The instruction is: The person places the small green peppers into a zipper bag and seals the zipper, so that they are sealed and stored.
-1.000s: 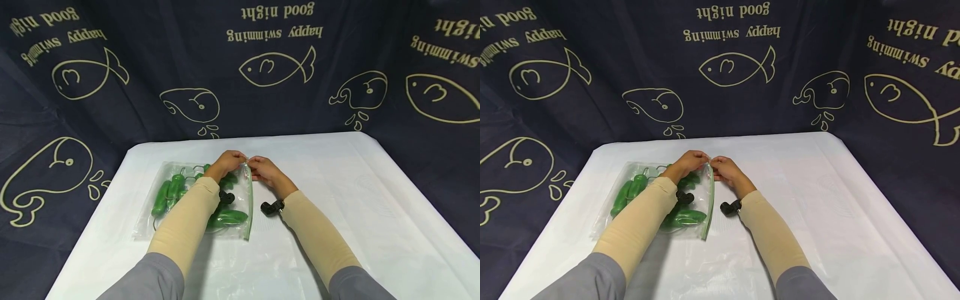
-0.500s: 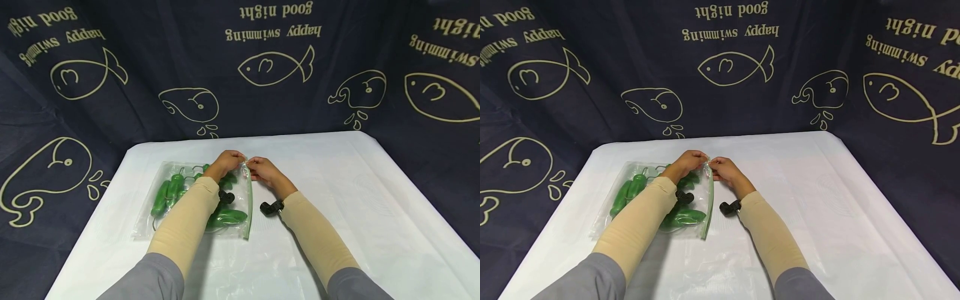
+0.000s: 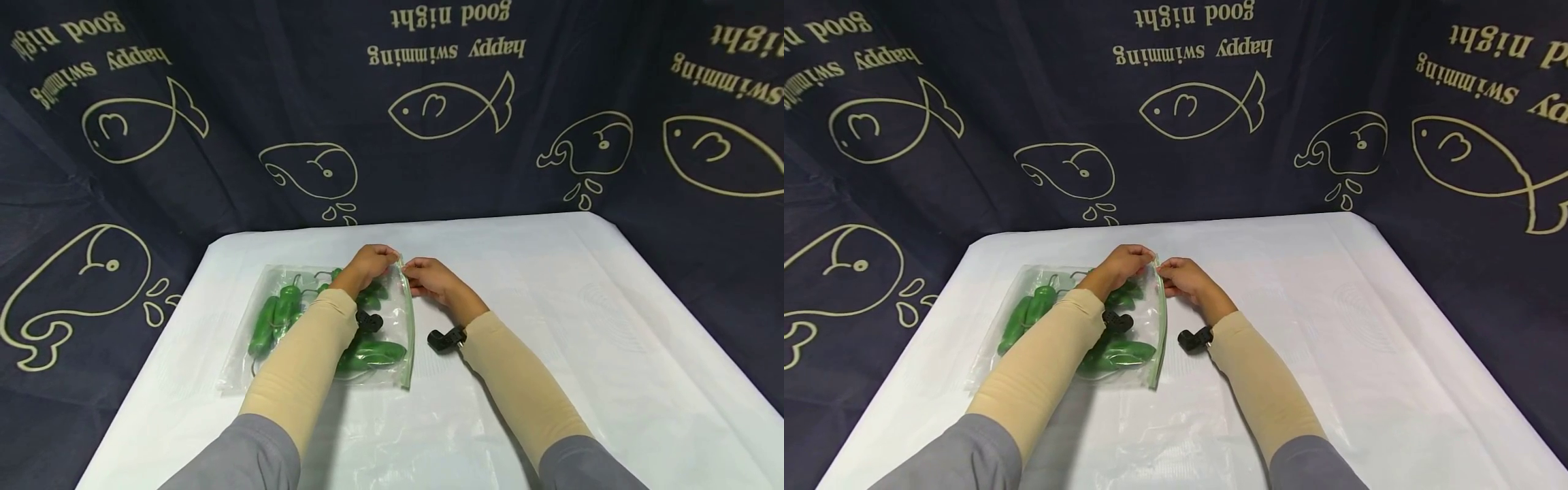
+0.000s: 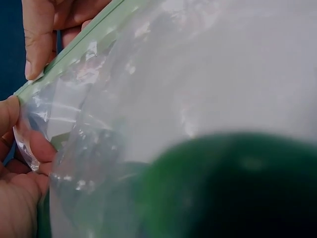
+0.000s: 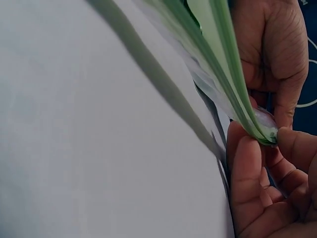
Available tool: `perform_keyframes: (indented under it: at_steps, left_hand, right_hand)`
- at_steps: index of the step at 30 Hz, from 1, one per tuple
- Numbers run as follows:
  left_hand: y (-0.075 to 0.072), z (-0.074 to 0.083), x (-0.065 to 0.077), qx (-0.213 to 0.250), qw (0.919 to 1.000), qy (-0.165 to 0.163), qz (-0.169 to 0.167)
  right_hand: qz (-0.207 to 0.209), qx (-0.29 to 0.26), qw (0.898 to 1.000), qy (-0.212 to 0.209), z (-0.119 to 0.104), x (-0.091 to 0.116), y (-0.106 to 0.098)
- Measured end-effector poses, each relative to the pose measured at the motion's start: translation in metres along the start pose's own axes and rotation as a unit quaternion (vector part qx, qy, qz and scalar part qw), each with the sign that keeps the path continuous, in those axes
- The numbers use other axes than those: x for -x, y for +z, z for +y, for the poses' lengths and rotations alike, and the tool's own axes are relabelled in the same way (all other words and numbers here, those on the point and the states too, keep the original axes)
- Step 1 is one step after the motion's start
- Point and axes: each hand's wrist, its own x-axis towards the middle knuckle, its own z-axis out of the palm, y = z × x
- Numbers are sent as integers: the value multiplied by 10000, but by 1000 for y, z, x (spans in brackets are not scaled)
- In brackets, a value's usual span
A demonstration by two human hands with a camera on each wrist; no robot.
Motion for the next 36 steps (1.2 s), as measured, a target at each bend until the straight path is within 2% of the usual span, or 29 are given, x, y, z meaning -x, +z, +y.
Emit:
perform_keyframes:
  at_steps: [14, 36]
  left_hand:
    - [-2, -2, 2, 122, 9999, 112, 40]
    - [-3, -3, 3, 258, 9996, 95, 119]
  right_hand:
    - [-112, 590, 9982, -55, -2, 7, 0]
    - [-407, 1003, 9941, -43, 0, 19, -1]
